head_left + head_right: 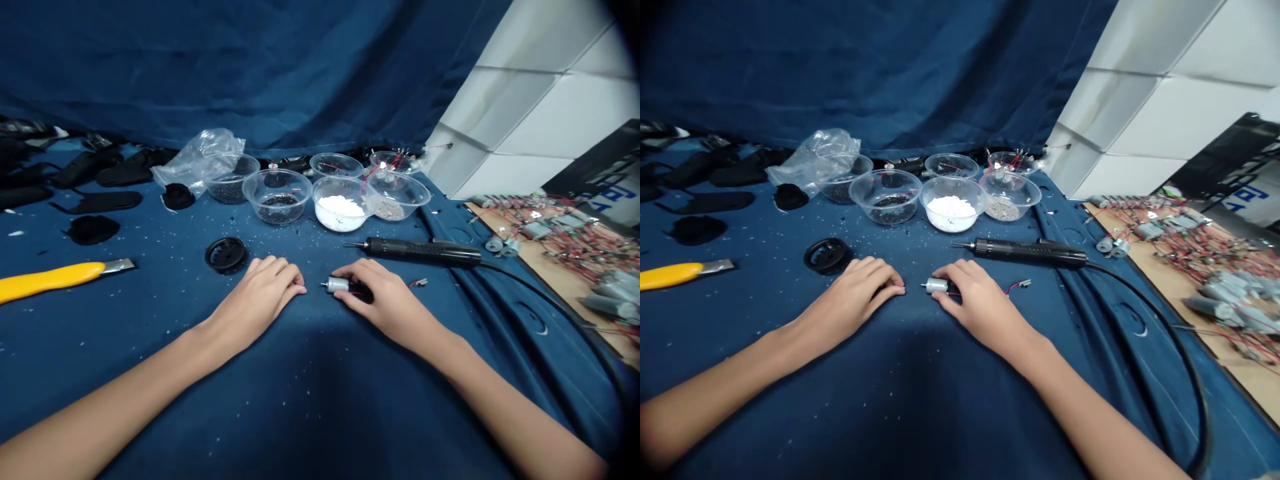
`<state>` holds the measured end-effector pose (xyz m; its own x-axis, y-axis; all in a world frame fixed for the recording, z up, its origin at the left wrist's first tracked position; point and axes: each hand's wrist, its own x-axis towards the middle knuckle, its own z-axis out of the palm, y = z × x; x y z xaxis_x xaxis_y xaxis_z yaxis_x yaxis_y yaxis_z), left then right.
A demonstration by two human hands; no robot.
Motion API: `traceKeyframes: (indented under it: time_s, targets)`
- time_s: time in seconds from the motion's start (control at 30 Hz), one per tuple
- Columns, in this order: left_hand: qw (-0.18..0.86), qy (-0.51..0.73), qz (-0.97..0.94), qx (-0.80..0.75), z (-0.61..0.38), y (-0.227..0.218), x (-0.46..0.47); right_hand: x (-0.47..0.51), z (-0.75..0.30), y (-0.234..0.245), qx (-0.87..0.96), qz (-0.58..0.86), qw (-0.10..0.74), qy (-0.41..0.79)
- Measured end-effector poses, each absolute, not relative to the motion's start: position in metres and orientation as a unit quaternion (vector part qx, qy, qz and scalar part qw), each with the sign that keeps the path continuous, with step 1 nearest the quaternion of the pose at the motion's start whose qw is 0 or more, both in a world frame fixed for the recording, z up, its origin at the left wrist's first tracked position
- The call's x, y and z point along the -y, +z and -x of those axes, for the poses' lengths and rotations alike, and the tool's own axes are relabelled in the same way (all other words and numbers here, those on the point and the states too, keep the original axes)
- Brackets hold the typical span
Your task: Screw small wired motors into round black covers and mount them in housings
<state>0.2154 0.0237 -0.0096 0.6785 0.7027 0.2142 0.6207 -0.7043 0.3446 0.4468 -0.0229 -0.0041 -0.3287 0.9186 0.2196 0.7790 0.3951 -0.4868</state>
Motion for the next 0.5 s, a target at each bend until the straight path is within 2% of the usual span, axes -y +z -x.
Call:
traceKeyframes:
  time_s: [0.33, 0.5]
  targets:
    - [0.153, 0.24, -0.886, -0.368, -0.2207, -0.0098, -0.0255, 0.0243, -0.4465, -0.0067, 0.826, 0.518, 0.186, 0.118]
    - [0.198, 0.266, -0.868, -0.371, -0.2218, -0.0085, -0.024, 0.0256, -0.4421, -0.0037, 0.819, 0.516, 0.211, 0.136]
